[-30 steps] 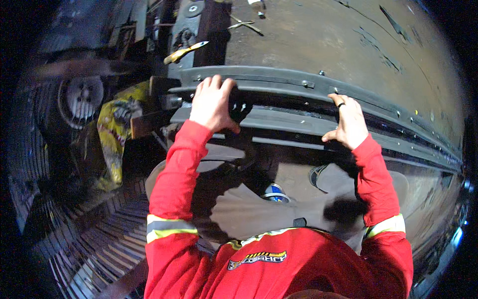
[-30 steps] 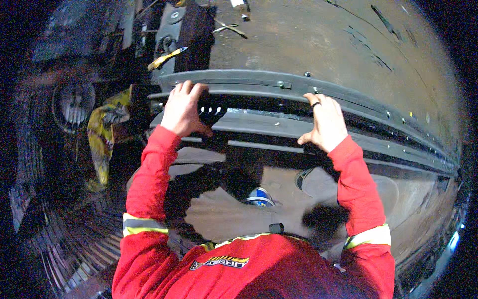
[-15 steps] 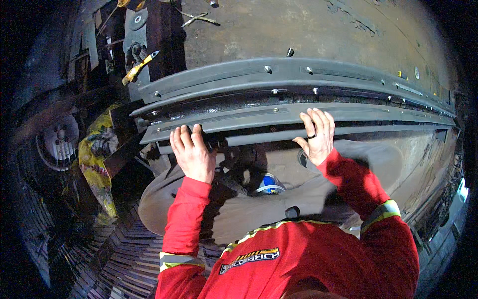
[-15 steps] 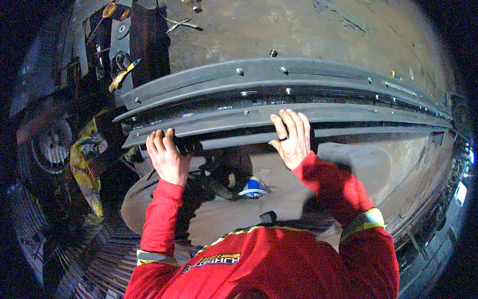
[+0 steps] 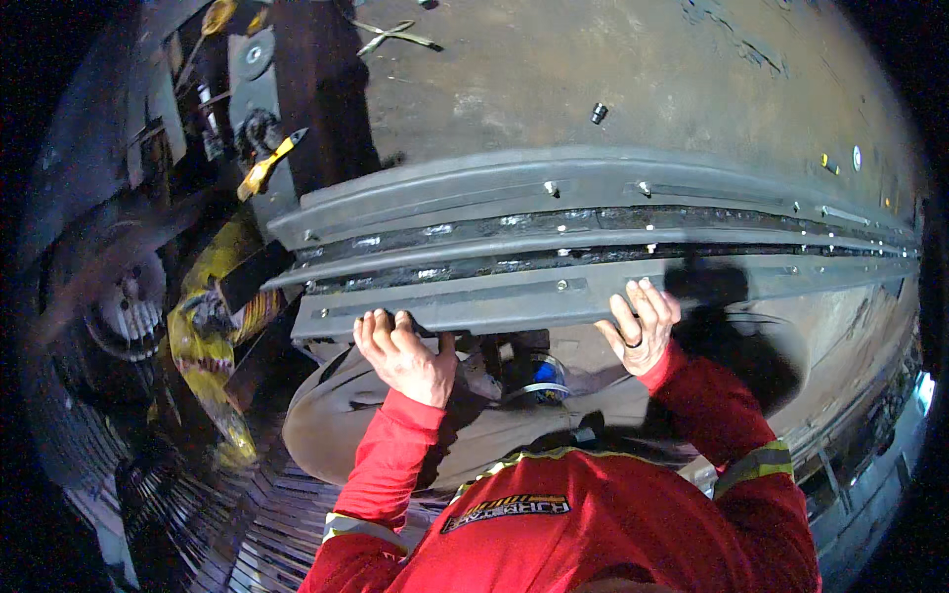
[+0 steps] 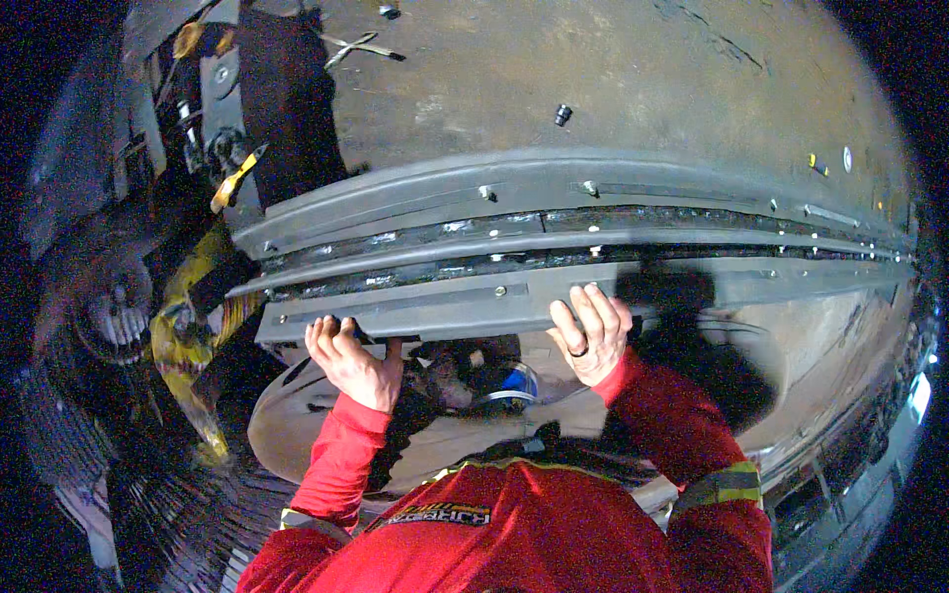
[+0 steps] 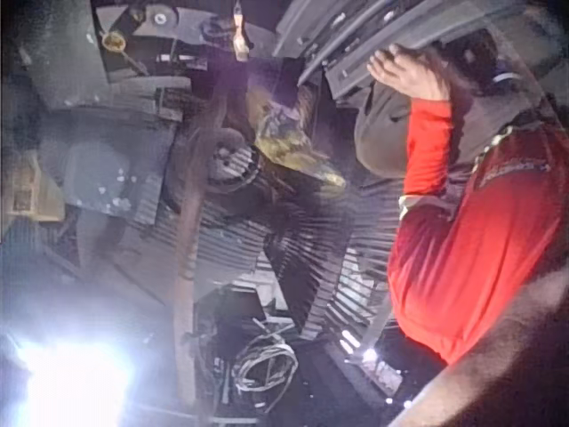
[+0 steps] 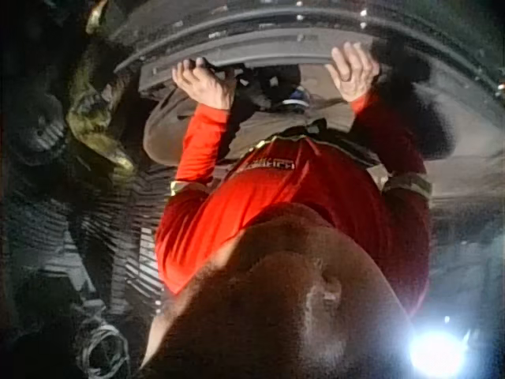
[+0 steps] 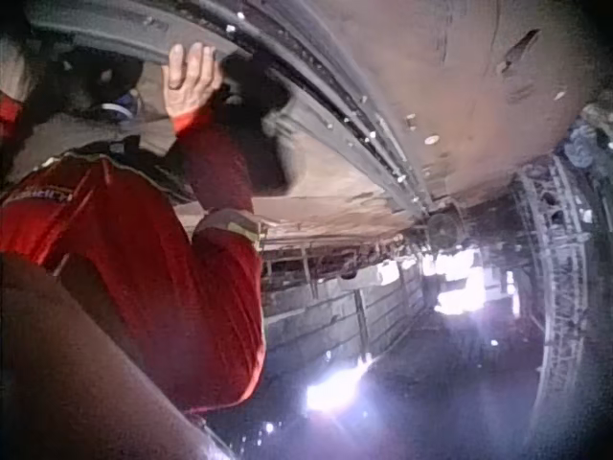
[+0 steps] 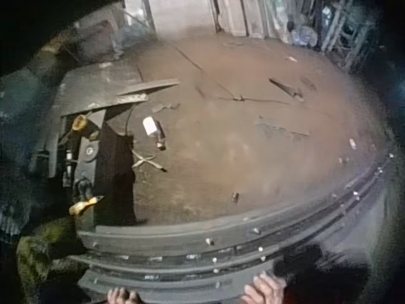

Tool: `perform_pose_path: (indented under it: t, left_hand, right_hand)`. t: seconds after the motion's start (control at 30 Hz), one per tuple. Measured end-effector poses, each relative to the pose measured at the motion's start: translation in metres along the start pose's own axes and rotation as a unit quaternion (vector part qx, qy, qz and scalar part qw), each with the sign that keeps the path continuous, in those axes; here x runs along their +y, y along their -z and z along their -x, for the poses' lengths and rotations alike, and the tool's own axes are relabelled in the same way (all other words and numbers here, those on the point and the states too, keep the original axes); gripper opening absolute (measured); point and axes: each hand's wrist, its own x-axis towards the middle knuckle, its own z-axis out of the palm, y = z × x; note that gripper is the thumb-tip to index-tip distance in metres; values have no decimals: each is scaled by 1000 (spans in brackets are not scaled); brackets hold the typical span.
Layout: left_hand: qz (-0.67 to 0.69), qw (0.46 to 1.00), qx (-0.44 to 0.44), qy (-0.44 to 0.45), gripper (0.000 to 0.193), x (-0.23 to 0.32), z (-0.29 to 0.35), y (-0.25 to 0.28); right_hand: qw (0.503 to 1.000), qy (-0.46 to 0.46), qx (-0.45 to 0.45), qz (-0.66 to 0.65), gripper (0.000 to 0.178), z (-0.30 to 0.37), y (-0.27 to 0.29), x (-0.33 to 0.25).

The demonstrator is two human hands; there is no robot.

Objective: The person sits on the floor of a workshop and assembles a long metal frame. They align metal bars and secure them together using bolts and nuts, tightening the fasteners by hand.

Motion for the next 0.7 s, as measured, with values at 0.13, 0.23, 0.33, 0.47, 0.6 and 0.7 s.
perform_pose_path:
  t: [0.13,0.23,0.33,0.47,0.6,0.7]
  left_hand:
    - [39,999,-21,9,47,6,-7,6]
    - [82,990,-80,85,32,2,-30,22]
    - [320,944,-74,-21,13,22,-77,48]
    - [329,901,-158,-235,16,85,-232,60]
    - [121,844,-299,-429,25,177,-303,-111]
    - [64,788,-254,-557,44,191,-298,-288]
  right_hand:
    - [1000,8,-14,-26,53,-3,2,4]
    - [1000,1,-11,11,42,-4,3,2]
    - [1000,-10,11,12,39,-6,-3,-2]
    - [999,-12,21,41,39,-3,-13,0]
    - [999,18,-36,8,38,4,-17,7]
    - [971,149,-79,172,32,32,-88,22]
